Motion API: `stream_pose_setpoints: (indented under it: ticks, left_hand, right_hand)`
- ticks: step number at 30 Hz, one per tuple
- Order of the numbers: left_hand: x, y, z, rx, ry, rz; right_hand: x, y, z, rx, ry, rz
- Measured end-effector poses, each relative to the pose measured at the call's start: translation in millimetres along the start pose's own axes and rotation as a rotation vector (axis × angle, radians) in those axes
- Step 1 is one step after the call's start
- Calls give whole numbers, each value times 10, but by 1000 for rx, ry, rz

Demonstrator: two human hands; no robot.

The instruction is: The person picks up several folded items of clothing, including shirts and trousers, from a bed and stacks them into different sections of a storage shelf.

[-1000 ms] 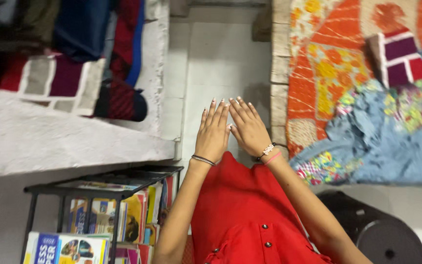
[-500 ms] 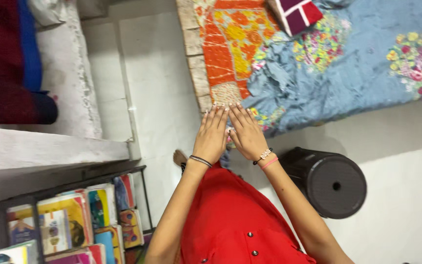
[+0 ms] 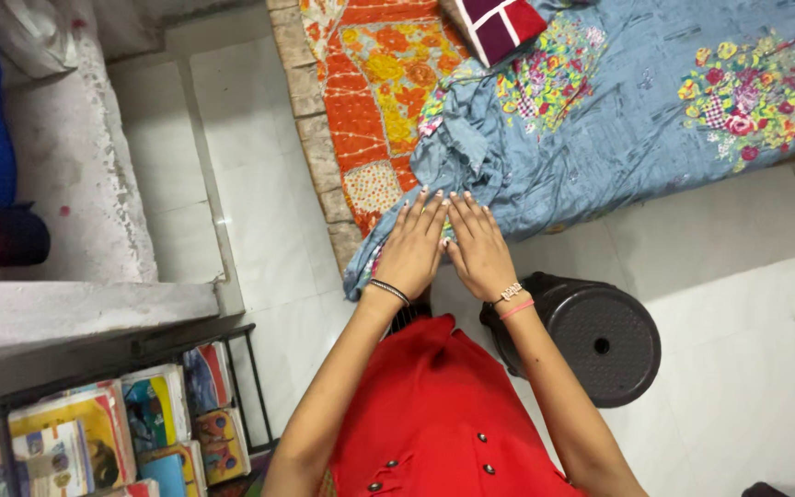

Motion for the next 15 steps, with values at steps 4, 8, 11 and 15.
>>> stream_pose_setpoints:
  ticks: [4,8,11,15]
  left_hand:
    - [98,1,416,-8,-14,17]
    - [204,14,861,-1,-43,-10]
    - [235,19,1229,17,-32,6]
    - [328,39,1587,-8,0,-19]
  right_hand:
    - [-86,-369,240,-20,23,-36]
    - [-204,-767,488,-25,17,-57]
    - [-276,-1050,679,-21,11,-74]
    - [-268,-1373,887,-3,30,-57]
Point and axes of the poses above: each hand's wrist, its own z-axis towards the middle knuckle, its own x-axis out of the palm, y = z × x, the point moved 10 cm from there along z, towards the middle knuckle, and after that the axes turned 7 degrees about -x, right-handed, at the moved point
